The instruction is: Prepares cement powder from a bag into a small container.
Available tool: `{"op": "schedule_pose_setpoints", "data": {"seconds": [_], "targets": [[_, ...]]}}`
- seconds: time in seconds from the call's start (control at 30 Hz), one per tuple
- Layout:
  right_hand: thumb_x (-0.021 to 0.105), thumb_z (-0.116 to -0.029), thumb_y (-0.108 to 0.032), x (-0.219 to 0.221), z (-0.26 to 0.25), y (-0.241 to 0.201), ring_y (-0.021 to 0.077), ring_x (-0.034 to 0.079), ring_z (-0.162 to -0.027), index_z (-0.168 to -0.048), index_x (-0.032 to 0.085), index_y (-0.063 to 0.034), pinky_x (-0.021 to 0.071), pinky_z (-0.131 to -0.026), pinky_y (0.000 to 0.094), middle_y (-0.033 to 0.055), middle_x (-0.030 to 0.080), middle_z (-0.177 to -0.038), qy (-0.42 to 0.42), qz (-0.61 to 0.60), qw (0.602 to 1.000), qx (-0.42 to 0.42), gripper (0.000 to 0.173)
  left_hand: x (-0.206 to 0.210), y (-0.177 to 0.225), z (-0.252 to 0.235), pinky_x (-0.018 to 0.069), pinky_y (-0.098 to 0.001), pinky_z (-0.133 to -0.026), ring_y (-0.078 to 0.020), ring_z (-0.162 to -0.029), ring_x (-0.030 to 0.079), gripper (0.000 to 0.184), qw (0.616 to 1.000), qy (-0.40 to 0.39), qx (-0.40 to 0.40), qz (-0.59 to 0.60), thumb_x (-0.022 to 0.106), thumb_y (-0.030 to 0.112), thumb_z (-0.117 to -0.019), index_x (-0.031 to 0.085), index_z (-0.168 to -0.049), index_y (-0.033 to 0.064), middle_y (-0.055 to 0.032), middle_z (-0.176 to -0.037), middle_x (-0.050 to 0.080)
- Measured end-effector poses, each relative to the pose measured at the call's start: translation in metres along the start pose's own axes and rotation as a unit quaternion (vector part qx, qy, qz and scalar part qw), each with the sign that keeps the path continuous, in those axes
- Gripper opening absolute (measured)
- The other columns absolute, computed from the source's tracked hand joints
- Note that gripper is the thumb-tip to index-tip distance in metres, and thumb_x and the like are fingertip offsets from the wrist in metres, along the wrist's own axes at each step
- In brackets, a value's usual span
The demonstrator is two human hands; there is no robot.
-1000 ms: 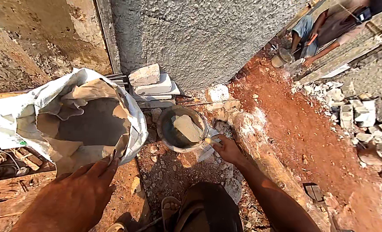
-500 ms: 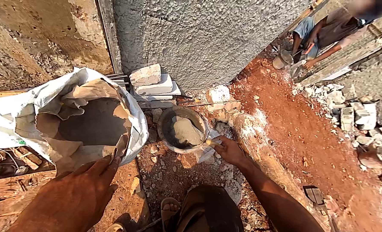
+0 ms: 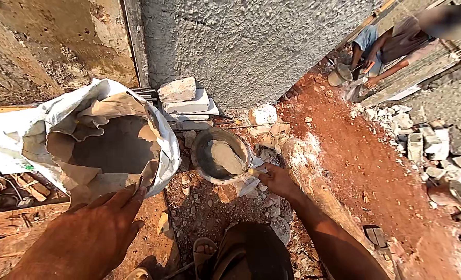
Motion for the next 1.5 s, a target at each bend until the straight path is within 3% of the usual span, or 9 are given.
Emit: {"op": "schedule_pose_setpoints", "data": {"seconds": [0.47,0.73,0.87,1.23,1.5], "targets": [[0.065,-0.1024,-0.021,0.005,0.009,0.003,0.013,0.06,-0.055,-0.115,0.067,-0.01,0.0535,-0.057,0.0312,0.0066,0.067,-0.07,0.009,-0.08,0.996,0.03,0.017,-0.002,0.001,0.0,0.0561,-0.0589,-0.088,-0.0397,-0.124,0.063,0.063,1.0,0.002,0.001,0.001,0.058,0.042,-0.0992,0.049,-0.153,0.0104,-0.0143,-0.152,0.052],[0.063,-0.1043,-0.023,0.029,0.008,0.008,0.0086,0.047,-0.047,-0.122,0.063,-0.0081,0.0386,-0.046,0.0225,0.0074,0.064,-0.07,-0.019,-0.183,0.979,0.084,0.023,-0.001,0.0,0.0,0.0563,-0.0602,-0.086,-0.0405,-0.123,0.063,0.063,1.0,0.012,0.002,0.005,0.056,0.044,-0.0996,0.049,-0.153,0.0111,-0.014,-0.152,0.052],[0.063,-0.1042,-0.022,0.035,0.007,0.01,0.0096,0.052,-0.049,-0.121,0.063,-0.0067,0.0429,-0.048,0.0236,0.0079,0.064,-0.07,0.0,-0.198,0.977,0.084,0.023,-0.002,-0.001,0.001,0.0574,-0.0594,-0.083,-0.0401,-0.12,0.065,0.062,1.0,0.023,0.001,0.003,0.058,0.043,-0.0985,0.051,-0.151,0.0107,-0.0141,-0.15,0.054],[0.062,-0.1046,-0.023,0.044,0.012,0.009,0.0095,0.052,-0.049,-0.121,0.062,-0.0077,0.0413,-0.046,0.0229,0.0085,0.066,-0.072,-0.009,-0.225,0.97,0.09,0.022,0.0,-0.001,-0.003,0.056,-0.0596,-0.087,-0.0396,-0.124,0.063,0.064,1.0,0.01,0.005,0.004,0.054,0.046,-0.0995,0.049,-0.152,0.0109,-0.0141,-0.152,0.052],[0.052,-0.1088,-0.019,0.063,0.018,0.003,0.0075,0.05,-0.046,-0.125,0.058,-0.0073,0.0385,-0.04,0.0179,0.0104,0.065,-0.077,-0.05,-0.384,0.913,0.131,0.021,0.0,-0.003,0.0,0.0563,-0.0602,-0.086,-0.0407,-0.122,0.063,0.065,1.0,0.02,0.007,0.006,0.052,0.047,-0.0997,0.049,-0.153,0.0108,-0.0152,-0.151,0.053]]}}
Point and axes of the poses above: each hand's wrist, its own z-axis away from the middle knuckle, its own x-axis out of the palm, y = z × x, the point moved 9 cm from there along -z, towards the middle knuckle
